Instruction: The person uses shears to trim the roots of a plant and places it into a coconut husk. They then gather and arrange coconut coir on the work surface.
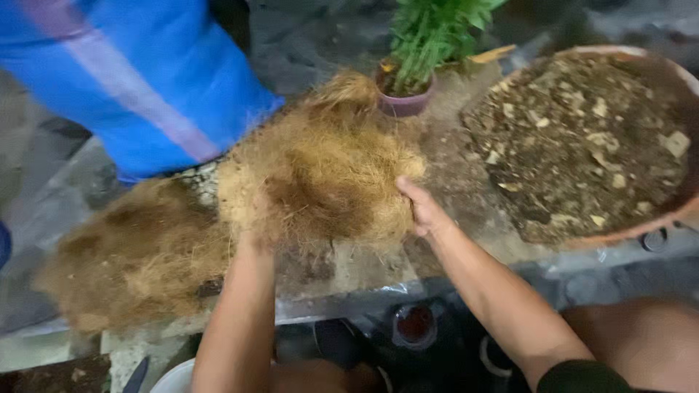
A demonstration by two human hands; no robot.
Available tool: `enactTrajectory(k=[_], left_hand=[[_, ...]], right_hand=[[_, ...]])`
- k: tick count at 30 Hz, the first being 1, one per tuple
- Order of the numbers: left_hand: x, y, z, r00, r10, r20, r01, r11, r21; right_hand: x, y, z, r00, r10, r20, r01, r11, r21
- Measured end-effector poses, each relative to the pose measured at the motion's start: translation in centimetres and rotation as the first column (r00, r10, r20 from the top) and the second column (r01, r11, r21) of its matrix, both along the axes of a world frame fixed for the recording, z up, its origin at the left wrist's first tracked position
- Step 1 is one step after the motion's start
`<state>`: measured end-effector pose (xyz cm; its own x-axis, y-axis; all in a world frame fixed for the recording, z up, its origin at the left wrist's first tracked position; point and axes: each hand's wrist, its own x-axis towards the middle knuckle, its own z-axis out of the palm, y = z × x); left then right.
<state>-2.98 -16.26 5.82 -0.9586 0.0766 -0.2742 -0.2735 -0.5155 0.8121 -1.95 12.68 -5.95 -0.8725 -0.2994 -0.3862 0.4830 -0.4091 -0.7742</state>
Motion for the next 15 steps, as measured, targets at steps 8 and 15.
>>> enactTrajectory(k=[8,15], left_hand=[[1.7,2.4,-1.0,0.968,-0.248,-0.029,0.25,0.959,0.137],[3.7,-0.7,-9.3,0.897,0.034,0.441,0.152,0.912,-0.38]], right_hand=[[-0.5,5.3,4.5,0.996,-0.093,0.001,0.092,0.994,0.059],[-1.3,5.7,0.9,0.989,-0.037,0.146,-0.063,0.78,0.622]])
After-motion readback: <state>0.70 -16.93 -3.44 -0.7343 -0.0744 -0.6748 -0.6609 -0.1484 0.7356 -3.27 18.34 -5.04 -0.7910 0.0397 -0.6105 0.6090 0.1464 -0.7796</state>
